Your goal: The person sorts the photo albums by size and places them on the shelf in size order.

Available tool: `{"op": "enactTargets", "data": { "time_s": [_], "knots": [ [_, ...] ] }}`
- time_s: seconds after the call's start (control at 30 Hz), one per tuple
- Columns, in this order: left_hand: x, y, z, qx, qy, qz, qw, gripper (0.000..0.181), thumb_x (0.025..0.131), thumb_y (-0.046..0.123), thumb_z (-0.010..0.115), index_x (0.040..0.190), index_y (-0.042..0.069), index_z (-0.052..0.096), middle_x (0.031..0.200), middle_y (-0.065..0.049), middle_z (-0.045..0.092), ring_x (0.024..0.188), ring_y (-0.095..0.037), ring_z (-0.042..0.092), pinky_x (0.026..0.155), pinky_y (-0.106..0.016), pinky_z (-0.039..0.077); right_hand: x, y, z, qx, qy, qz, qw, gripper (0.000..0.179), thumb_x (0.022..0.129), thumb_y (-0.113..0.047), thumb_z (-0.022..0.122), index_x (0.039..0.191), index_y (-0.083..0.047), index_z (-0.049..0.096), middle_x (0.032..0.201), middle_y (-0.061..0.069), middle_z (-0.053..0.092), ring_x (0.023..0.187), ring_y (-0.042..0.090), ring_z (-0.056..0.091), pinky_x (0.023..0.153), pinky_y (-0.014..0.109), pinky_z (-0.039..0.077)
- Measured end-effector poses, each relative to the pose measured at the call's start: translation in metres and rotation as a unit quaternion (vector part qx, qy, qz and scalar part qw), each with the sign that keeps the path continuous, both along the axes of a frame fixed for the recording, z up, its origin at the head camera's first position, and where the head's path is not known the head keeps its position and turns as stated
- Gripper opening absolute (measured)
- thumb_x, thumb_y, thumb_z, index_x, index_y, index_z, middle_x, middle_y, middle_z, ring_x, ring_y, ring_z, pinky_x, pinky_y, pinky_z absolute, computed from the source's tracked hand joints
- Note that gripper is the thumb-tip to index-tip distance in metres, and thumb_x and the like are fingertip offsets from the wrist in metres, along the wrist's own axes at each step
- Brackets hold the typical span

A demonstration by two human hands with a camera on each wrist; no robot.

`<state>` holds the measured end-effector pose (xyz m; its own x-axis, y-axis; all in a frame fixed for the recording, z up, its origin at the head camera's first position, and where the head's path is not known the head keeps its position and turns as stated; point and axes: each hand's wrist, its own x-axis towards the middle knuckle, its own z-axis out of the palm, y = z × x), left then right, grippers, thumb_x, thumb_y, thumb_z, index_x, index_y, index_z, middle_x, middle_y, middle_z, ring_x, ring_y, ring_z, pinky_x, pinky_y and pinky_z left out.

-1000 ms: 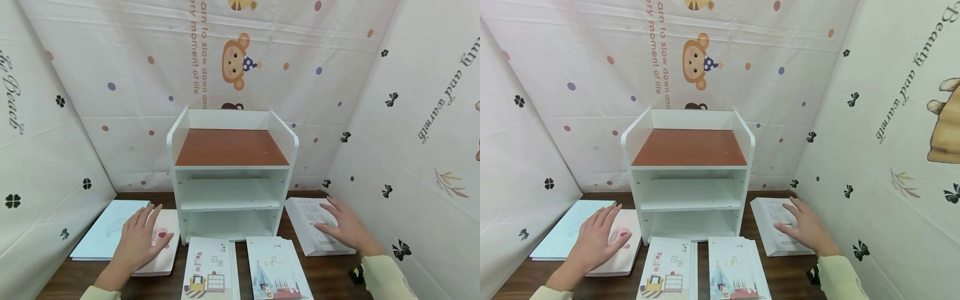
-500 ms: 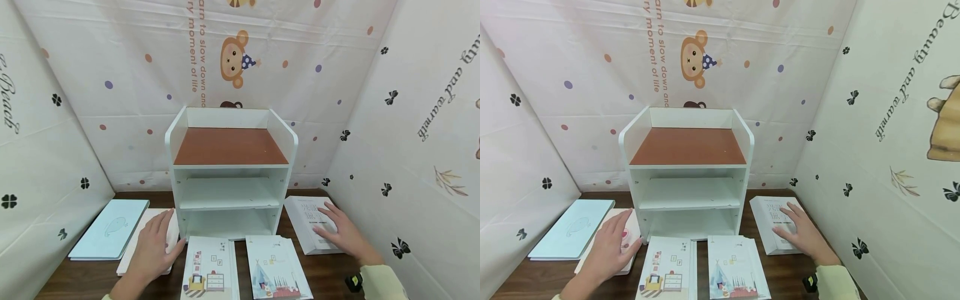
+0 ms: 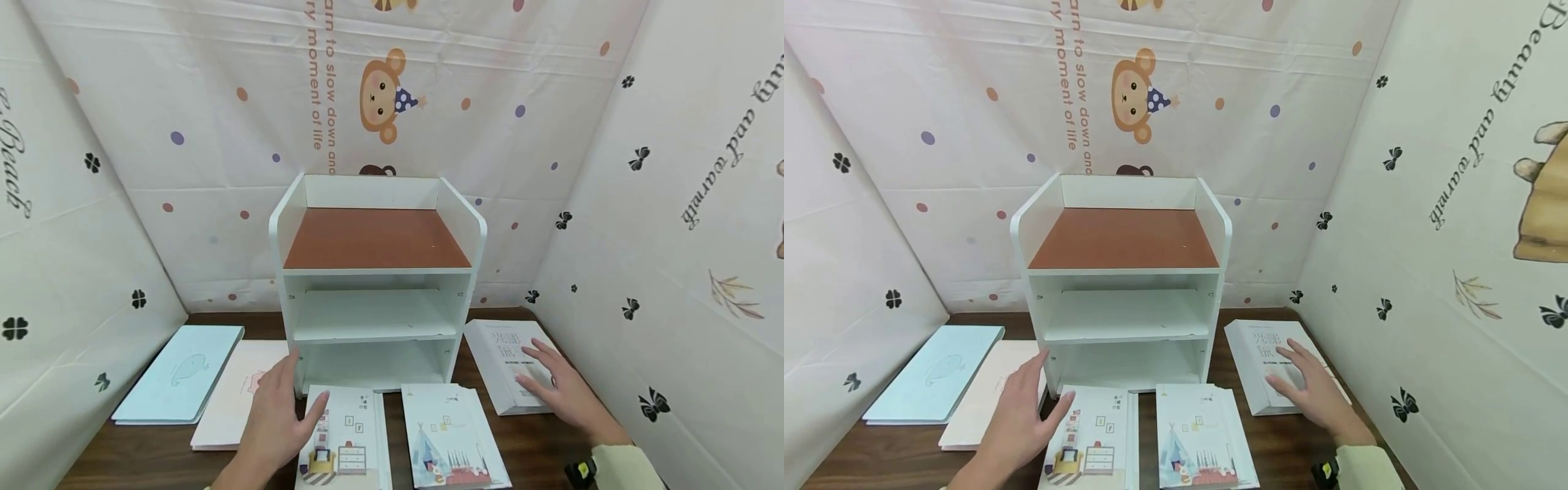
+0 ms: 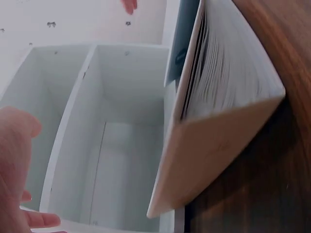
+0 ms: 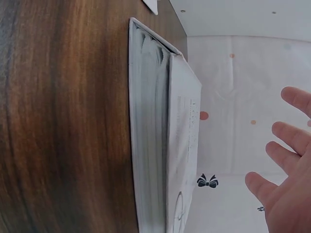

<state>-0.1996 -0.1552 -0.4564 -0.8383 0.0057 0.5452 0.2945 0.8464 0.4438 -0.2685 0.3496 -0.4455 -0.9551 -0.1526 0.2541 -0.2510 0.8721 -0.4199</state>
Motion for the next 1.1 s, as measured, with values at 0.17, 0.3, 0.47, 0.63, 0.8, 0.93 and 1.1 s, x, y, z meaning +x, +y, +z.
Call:
{"op": "enactTargets", "data": {
  "time_s": [0.17,0.3,0.47,0.63,0.8,0.93,1.1],
  "knots": [
    [0.001,0.012,-0.003,0.018,-0.044,-0.007,0.9988,0.09,0.09,0.047,0.075,0.157,0.005,0.031,0.152,-0.02,0.046,0.136,-0.041,0.048,0.108,-0.067,0.045,0.002,0.0,-0.002,-0.005,0.002,-0.004,1.0,0.07,0.096,-0.054,0.064,0.148,-0.01,0.051,0.164,0.024,0.031,0.147,0.054,0.029,0.107,0.08,0.03],
    [0.002,0.023,-0.005,0.045,-0.079,-0.019,0.9957,0.092,0.092,0.054,0.07,0.159,0.005,0.029,0.156,-0.021,0.043,0.14,-0.042,0.045,0.111,-0.066,0.043,0.002,0.003,-0.006,-0.011,0.011,-0.001,0.9999,0.067,0.097,-0.051,0.064,0.148,-0.009,0.051,0.163,0.026,0.032,0.146,0.055,0.03,0.106,0.08,0.033],
    [0.002,0.034,-0.009,0.08,-0.095,-0.037,0.9916,0.091,0.092,0.053,0.072,0.158,0.006,0.031,0.155,-0.019,0.044,0.143,-0.039,0.044,0.114,-0.063,0.041,0.001,0.006,-0.011,-0.029,0.016,0.006,0.9994,0.062,0.099,-0.044,0.064,0.148,-0.008,0.051,0.162,0.026,0.033,0.145,0.054,0.032,0.104,0.078,0.036],
    [0.002,0.045,-0.009,0.113,-0.11,-0.06,0.9857,0.087,0.092,0.053,0.072,0.157,0.008,0.035,0.154,-0.014,0.048,0.142,-0.035,0.047,0.114,-0.059,0.043,0.0,0.008,-0.014,-0.04,0.01,0.008,0.9991,0.059,0.1,-0.041,0.064,0.147,-0.007,0.052,0.162,0.026,0.033,0.145,0.054,0.031,0.105,0.078,0.035],
    [0.003,0.055,-0.007,0.156,-0.133,-0.089,0.9747,0.082,0.094,0.052,0.07,0.156,0.009,0.037,0.152,-0.011,0.051,0.135,-0.034,0.052,0.11,-0.058,0.047,-0.001,0.009,-0.014,-0.044,0.006,0.003,0.999,0.062,0.1,-0.044,0.064,0.147,-0.007,0.052,0.162,0.026,0.033,0.145,0.055,0.031,0.106,0.08,0.032],
    [0.002,0.065,-0.005,0.2,-0.15,-0.117,0.9611,0.077,0.095,0.049,0.07,0.155,0.012,0.038,0.15,-0.01,0.052,0.132,-0.034,0.054,0.107,-0.055,0.049,-0.002,0.009,-0.013,-0.042,0.0,-0.005,0.9991,0.065,0.099,-0.048,0.064,0.148,-0.008,0.052,0.162,0.026,0.032,0.146,0.055,0.03,0.107,0.08,0.03],
    [-0.004,0.077,-0.004,0.253,-0.189,-0.153,0.9365,0.077,0.095,0.051,0.069,0.154,0.013,0.037,0.146,-0.008,0.054,0.132,-0.032,0.054,0.108,-0.053,0.05,-0.005,0.009,-0.014,-0.038,-0.005,-0.011,0.9992,0.066,0.098,-0.049,0.065,0.148,-0.007,0.052,0.162,0.027,0.033,0.146,0.055,0.031,0.108,0.079,0.031]
  ]
}}
